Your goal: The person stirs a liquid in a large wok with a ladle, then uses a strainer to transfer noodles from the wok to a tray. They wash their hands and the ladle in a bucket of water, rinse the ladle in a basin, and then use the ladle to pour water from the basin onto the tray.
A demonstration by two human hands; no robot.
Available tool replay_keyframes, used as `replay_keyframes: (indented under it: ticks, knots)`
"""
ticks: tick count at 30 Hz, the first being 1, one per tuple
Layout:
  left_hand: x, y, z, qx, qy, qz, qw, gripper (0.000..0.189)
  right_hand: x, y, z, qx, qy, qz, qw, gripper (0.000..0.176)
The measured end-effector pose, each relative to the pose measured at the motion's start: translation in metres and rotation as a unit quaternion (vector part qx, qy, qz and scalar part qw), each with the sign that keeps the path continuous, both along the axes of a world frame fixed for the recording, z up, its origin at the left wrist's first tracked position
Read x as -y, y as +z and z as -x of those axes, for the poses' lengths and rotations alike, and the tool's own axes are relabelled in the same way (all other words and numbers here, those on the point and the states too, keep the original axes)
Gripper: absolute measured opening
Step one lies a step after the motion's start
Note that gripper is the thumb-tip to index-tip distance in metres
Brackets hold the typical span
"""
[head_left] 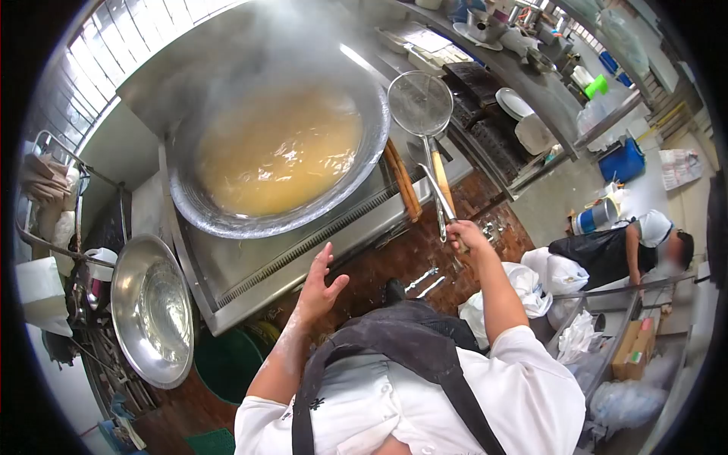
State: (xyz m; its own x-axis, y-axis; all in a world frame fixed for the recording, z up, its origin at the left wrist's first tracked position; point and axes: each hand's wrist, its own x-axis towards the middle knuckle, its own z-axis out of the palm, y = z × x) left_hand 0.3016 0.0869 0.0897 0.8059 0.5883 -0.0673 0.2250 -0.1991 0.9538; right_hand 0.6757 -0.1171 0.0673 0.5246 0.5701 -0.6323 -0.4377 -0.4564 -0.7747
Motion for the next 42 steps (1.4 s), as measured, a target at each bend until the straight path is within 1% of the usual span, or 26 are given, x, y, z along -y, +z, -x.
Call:
replay_keyframes:
  ticks: [4, 5, 7, 9, 12, 13, 14, 15, 16, 17, 18, 20, 22, 23, 25, 26, 27, 29, 30, 32, 33, 34, 35, 38, 39, 42]
  knots:
    - [0.006, -0.02, -0.083, -0.029, -0.025, 0.063, 0.997, 0.079, -0.035, -0.094, -0.054, 0.201, 0.102, 0.124, 0.966, 0.023]
    - [0.008, -0.033, -0.106, -0.042, -0.03, 0.088, 0.995, 0.079, -0.045, -0.098, -0.053, 0.217, 0.075, 0.111, 0.967, 0.028]
    - [0.01, -0.067, -0.157, -0.071, -0.039, 0.107, 0.991, 0.079, -0.063, -0.158, -0.073, 0.361, 0.091, 0.143, 0.917, 0.034]
    - [0.011, -0.079, -0.21, -0.123, -0.036, 0.144, 0.981, 0.081, -0.077, -0.151, -0.073, 0.475, 0.095, 0.179, 0.857, 0.04]
    - [0.003, -0.133, -0.277, -0.219, -0.019, 0.027, 0.975, 0.08, -0.075, -0.109, -0.109, 0.498, 0.192, 0.172, 0.828, 0.037]
    - [0.005, -0.122, -0.296, -0.218, -0.006, 0.046, 0.975, 0.077, -0.073, -0.085, -0.122, 0.517, 0.221, 0.175, 0.808, 0.035]
    - [0.01, -0.097, -0.312, -0.215, 0.007, 0.063, 0.974, 0.074, -0.07, -0.07, -0.135, 0.518, 0.174, 0.168, 0.821, 0.032]
    - [0.013, -0.084, -0.324, -0.213, 0.018, 0.079, 0.974, 0.071, -0.063, -0.086, -0.159, 0.523, 0.155, 0.165, 0.822, 0.039]
    - [0.006, -0.143, -0.337, -0.157, 0.015, 0.091, 0.983, 0.057, -0.055, -0.095, -0.174, 0.505, 0.138, 0.167, 0.835, 0.044]
    - [0.007, -0.133, -0.347, -0.182, 0.045, 0.092, 0.978, 0.054, -0.048, -0.106, -0.188, 0.488, 0.12, 0.168, 0.848, 0.049]
    - [0.01, -0.11, -0.36, -0.207, 0.073, 0.092, 0.971, 0.052, -0.044, -0.142, -0.205, 0.399, 0.131, 0.188, 0.888, 0.054]
    - [0.016, -0.108, -0.382, -0.204, 0.09, 0.112, 0.968, 0.053, -0.042, -0.157, -0.203, 0.096, 0.094, 0.088, 0.987, 0.053]
    - [0.02, -0.155, -0.398, -0.149, 0.069, 0.153, 0.974, 0.061, -0.034, -0.175, -0.199, -0.178, 0.067, -0.021, 0.982, 0.051]
    - [0.024, -0.173, -0.404, -0.134, 0.077, 0.075, 0.985, 0.065, -0.034, -0.183, -0.195, -0.195, 0.065, 0.001, 0.979, 0.049]
    - [0.035, -0.215, -0.415, -0.103, 0.09, -0.079, 0.987, 0.073, -0.034, -0.187, -0.184, -0.131, 0.047, -0.049, 0.989, 0.047]
    - [0.037, -0.257, -0.421, -0.006, 0.081, 0.071, 0.994, 0.078, -0.032, -0.185, -0.186, -0.129, 0.044, -0.045, 0.99, 0.045]
    - [0.036, -0.237, -0.421, -0.089, 0.056, 0.113, 0.988, 0.076, -0.029, -0.18, -0.191, -0.128, 0.04, -0.041, 0.99, 0.042]
    - [0.032, -0.142, -0.418, -0.249, 0.004, 0.193, 0.949, 0.073, -0.022, -0.171, -0.195, -0.124, 0.042, -0.044, 0.99, 0.039]
    - [0.03, -0.114, -0.412, -0.255, -0.057, 0.191, 0.946, 0.064, -0.02, -0.162, -0.197, -0.121, 0.047, -0.052, 0.99, 0.038]
    - [0.036, -0.181, -0.397, -0.405, -0.143, 0.313, 0.847, 0.078, -0.018, -0.17, -0.2, -0.105, 0.047, -0.08, 0.99, 0.035]
    - [0.058, -0.16, -0.39, -0.421, -0.15, 0.336, 0.829, 0.078, -0.017, -0.167, -0.198, -0.065, 0.06, -0.076, 0.993, 0.034]
    - [0.073, -0.16, -0.385, -0.387, -0.185, 0.372, 0.823, 0.08, -0.017, -0.161, -0.196, -0.025, 0.074, -0.073, 0.994, 0.033]
    - [0.096, -0.154, -0.385, -0.349, -0.114, 0.339, 0.866, 0.069, -0.019, -0.156, -0.193, 0.017, 0.088, -0.07, 0.994, 0.033]
    - [0.112, -0.165, -0.409, -0.175, -0.094, 0.395, 0.897, 0.037, -0.026, -0.194, -0.18, 0.054, 0.062, -0.102, 0.991, 0.026]
    - [0.119, -0.157, -0.41, -0.142, -0.061, 0.409, 0.899, 0.036, -0.025, -0.213, -0.18, 0.059, 0.064, -0.112, 0.99, 0.024]
    - [0.133, -0.123, -0.41, -0.038, 0.004, 0.394, 0.918, 0.032, -0.022, -0.173, -0.18, 0.095, 0.059, -0.114, 0.987, 0.016]
